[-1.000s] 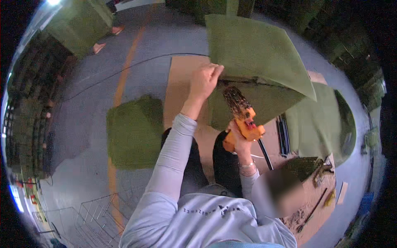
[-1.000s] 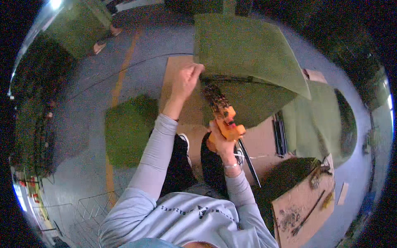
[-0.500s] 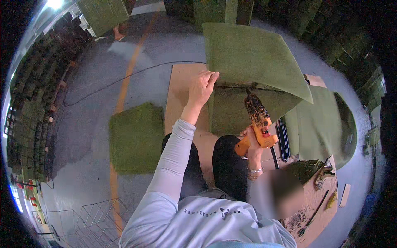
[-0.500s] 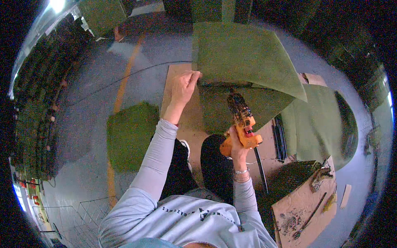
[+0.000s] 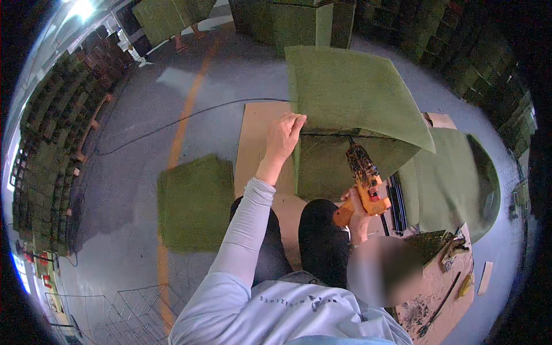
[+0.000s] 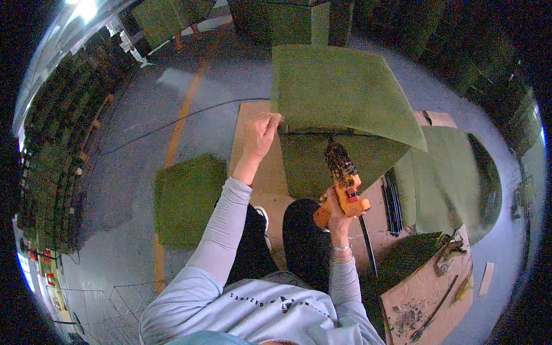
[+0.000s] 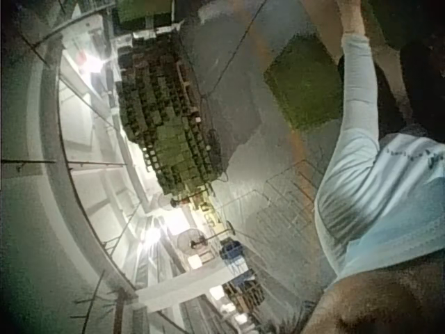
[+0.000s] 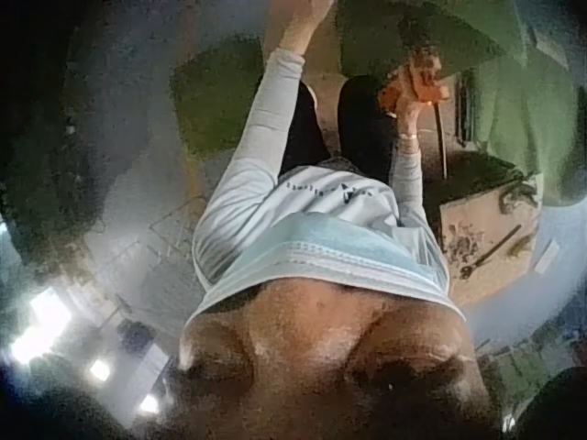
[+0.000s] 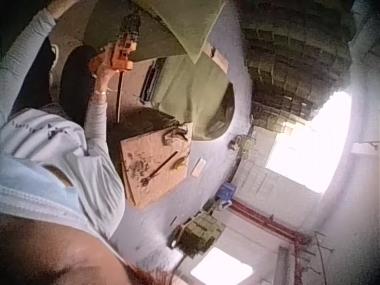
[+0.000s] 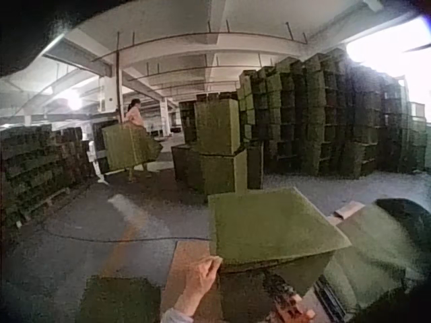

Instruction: Assembling a foam cushion by gluing a mesh cover onto a green foam block using a hot glue gun.

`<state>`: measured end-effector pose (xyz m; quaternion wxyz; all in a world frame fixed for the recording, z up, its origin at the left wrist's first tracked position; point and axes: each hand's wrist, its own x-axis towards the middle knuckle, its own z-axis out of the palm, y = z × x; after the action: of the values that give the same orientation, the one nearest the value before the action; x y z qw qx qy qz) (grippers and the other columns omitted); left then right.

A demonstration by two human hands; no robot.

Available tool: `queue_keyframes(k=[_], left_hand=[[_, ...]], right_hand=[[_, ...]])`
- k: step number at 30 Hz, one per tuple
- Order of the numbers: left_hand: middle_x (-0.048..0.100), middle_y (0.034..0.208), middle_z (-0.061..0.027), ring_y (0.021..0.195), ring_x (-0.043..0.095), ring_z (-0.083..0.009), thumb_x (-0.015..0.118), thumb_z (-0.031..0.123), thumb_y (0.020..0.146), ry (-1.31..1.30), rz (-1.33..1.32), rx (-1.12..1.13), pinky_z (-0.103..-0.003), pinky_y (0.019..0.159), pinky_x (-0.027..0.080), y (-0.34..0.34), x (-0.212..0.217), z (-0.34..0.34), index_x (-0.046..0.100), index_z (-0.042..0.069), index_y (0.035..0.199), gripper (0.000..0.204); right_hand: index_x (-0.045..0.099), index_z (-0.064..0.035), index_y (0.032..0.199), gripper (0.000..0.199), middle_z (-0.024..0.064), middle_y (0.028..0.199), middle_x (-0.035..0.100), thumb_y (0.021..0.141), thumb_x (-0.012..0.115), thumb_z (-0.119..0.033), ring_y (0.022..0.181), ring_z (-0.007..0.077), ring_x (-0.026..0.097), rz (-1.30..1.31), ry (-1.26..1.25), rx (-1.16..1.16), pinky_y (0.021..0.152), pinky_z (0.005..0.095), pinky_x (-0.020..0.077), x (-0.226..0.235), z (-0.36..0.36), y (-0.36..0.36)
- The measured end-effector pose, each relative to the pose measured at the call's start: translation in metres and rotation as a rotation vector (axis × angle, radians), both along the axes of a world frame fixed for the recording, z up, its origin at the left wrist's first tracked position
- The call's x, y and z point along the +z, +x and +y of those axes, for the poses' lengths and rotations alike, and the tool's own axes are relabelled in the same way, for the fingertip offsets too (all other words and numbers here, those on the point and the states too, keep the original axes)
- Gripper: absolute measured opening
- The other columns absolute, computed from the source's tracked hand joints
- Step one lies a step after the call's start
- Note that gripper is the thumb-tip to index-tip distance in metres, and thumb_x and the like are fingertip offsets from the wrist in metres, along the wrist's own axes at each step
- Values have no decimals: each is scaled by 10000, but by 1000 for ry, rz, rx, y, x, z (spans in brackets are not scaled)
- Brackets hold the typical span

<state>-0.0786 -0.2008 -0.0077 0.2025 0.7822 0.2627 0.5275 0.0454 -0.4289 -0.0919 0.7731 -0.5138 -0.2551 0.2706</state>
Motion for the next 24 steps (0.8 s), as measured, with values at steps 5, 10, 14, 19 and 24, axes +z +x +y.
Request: queue_keyframes(k=[5, 10, 14, 19, 24], left_hand=[[628, 785, -131, 738, 592, -277, 493, 306, 902, -53, -15, -15, -343, 645, 461, 0, -2, 1, 632, 9, 809, 341], [638, 818, -132, 769, 599, -277, 496, 301, 901, -59, 38, 9, -343, 677, 461, -6, 5, -1, 638, 4, 837, 335], [643, 844, -136, 795, 606, -272, 498, 302, 899, -111, 64, -14, -339, 694, 463, -9, 10, -2, 645, 6, 847, 335], [645, 841, -138, 804, 612, -272, 501, 291, 898, -67, 63, 17, -339, 697, 468, -12, 10, -1, 647, 4, 841, 327], [644, 820, -139, 778, 613, -281, 517, 259, 889, -6, 9, -18, -339, 679, 470, -13, 8, 4, 646, -4, 834, 298]], right_hand=[[551, -16, 983, 207, 27, 832, 583, 813, 641, -94, 713, 118, 560, -18, 28, 34, 648, 252, 466, 9, 0, 0], [561, -12, 996, 224, 39, 841, 593, 801, 649, -80, 733, 126, 567, -19, 4, -5, 658, 259, 474, 2, -1, 3], [564, -6, 1001, 236, 54, 878, 605, 798, 656, -81, 790, 131, 584, 20, 3, 19, 688, 273, 492, -5, -2, 7], [565, -6, 1012, 235, 60, 927, 605, 800, 649, -60, 794, 139, 599, 67, 28, -20, 696, 285, 504, 15, -1, -3], [561, -5, 1018, 233, 58, 929, 602, 807, 642, -60, 775, 150, 606, 60, 76, -48, 696, 285, 505, 10, 1, -2]])
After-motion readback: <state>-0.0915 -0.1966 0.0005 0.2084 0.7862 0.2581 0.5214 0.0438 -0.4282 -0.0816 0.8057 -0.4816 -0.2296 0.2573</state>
